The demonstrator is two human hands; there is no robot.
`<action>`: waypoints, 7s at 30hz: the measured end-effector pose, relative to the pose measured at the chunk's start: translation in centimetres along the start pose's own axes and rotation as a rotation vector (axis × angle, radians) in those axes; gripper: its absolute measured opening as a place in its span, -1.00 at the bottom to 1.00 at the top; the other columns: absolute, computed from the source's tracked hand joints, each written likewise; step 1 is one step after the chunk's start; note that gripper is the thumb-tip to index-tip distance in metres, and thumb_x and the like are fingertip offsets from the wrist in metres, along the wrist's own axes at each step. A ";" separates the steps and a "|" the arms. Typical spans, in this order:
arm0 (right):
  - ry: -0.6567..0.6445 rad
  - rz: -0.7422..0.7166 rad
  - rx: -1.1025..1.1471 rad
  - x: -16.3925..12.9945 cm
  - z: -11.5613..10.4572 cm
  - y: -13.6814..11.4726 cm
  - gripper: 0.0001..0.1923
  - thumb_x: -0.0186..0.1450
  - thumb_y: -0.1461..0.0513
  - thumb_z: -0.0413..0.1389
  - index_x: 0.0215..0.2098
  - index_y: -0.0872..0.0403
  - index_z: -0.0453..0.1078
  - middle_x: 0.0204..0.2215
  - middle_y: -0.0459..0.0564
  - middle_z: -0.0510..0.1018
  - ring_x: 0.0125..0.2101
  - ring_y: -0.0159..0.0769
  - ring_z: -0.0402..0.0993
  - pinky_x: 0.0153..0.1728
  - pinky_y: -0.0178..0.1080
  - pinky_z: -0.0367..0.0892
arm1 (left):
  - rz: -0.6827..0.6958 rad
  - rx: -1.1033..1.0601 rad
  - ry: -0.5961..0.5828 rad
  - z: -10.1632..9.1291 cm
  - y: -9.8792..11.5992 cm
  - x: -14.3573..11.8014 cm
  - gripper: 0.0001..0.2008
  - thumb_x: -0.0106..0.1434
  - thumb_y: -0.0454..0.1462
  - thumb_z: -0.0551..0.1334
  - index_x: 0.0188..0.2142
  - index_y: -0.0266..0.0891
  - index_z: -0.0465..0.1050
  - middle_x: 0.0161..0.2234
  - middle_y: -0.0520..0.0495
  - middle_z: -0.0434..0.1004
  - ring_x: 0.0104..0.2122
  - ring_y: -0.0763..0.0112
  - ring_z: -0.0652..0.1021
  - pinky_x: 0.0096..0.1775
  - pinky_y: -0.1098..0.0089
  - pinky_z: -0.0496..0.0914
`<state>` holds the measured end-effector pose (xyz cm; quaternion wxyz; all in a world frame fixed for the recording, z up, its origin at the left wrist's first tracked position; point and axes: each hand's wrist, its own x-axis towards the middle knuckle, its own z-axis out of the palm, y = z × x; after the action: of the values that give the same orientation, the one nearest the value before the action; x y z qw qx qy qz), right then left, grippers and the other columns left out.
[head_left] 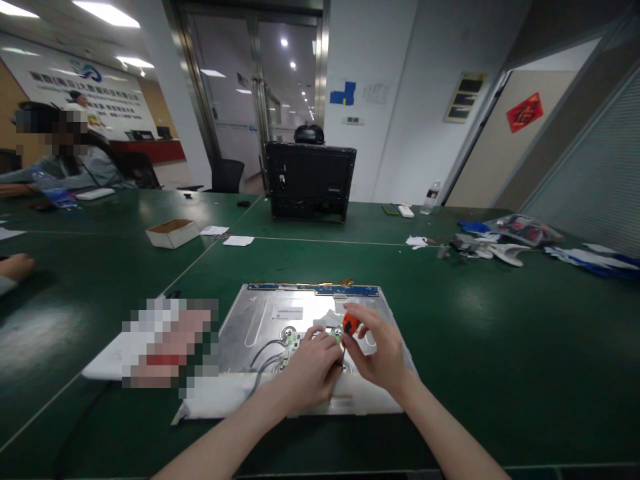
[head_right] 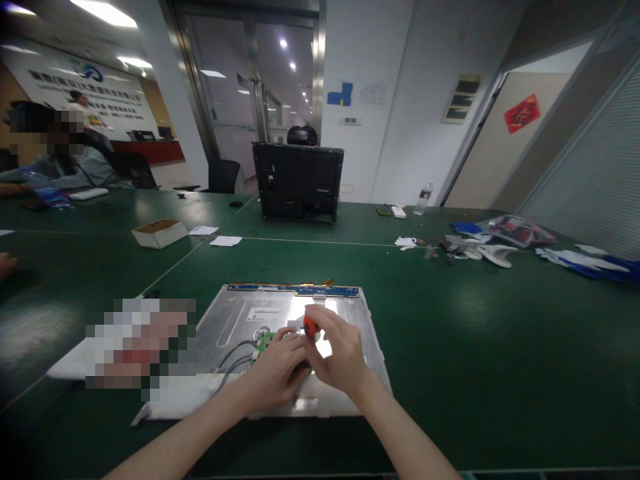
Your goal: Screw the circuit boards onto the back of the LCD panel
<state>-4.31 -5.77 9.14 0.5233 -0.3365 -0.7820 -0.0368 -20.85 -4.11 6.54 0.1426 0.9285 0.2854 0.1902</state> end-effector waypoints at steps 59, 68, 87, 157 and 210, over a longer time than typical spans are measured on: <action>-0.039 0.030 -0.023 -0.1 -0.6 -0.4 -0.53 0.20 0.36 0.01 0.09 0.06 0.14 -0.11 0.16 0.36 -0.16 -0.17 0.39 -0.33 -0.13 0.45 | 0.009 0.034 0.005 -0.1 0.1 0.0 -0.84 0.20 -0.37 0.09 -0.25 -0.17 0.39 -0.26 -0.06 0.47 -0.18 0.27 0.43 0.06 0.14 0.10; 0.048 0.018 -0.134 0.1 -0.2 -0.4 -0.53 0.17 0.32 0.15 0.04 0.00 0.20 -0.21 0.07 0.35 -0.30 -0.27 0.40 -0.41 -0.23 0.45 | -0.001 0.024 0.010 0.0 0.1 0.0 -0.83 0.17 -0.39 0.12 -0.25 -0.19 0.38 -0.22 -0.06 0.47 -0.16 0.27 0.43 0.07 0.15 0.09; 0.001 0.006 -0.073 0.0 -0.3 -0.3 -0.48 0.17 0.38 0.09 0.09 0.03 0.21 -0.15 0.11 0.40 -0.26 -0.25 0.43 -0.37 -0.21 0.45 | 0.003 0.033 0.001 0.0 0.0 -0.1 -0.83 0.19 -0.37 0.11 -0.24 -0.17 0.38 -0.24 -0.06 0.46 -0.17 0.26 0.43 0.07 0.13 0.09; 0.050 0.027 0.034 -0.3 0.1 -0.1 -0.50 0.16 0.33 0.16 0.02 0.02 0.10 -0.14 0.09 0.50 -0.27 -0.27 0.50 -0.38 -0.23 0.47 | -0.002 0.012 -0.014 0.1 -0.1 0.0 -0.82 0.18 -0.36 0.12 -0.23 -0.16 0.40 -0.24 -0.06 0.49 -0.17 0.26 0.44 0.07 0.15 0.08; 0.011 0.014 -0.037 0.3 -0.8 -0.7 -0.56 0.17 0.39 0.02 0.03 0.07 0.15 -0.12 0.17 0.35 -0.11 -0.14 0.37 -0.25 -0.09 0.43 | 0.003 0.031 -0.007 0.0 0.0 0.0 -0.82 0.18 -0.37 0.11 -0.22 -0.16 0.38 -0.24 -0.05 0.47 -0.17 0.27 0.43 0.07 0.15 0.08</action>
<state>-4.14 -6.47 9.93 0.5217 -0.3516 -0.7757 -0.0495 -20.85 -4.13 6.52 0.1287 0.9317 0.2862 0.1830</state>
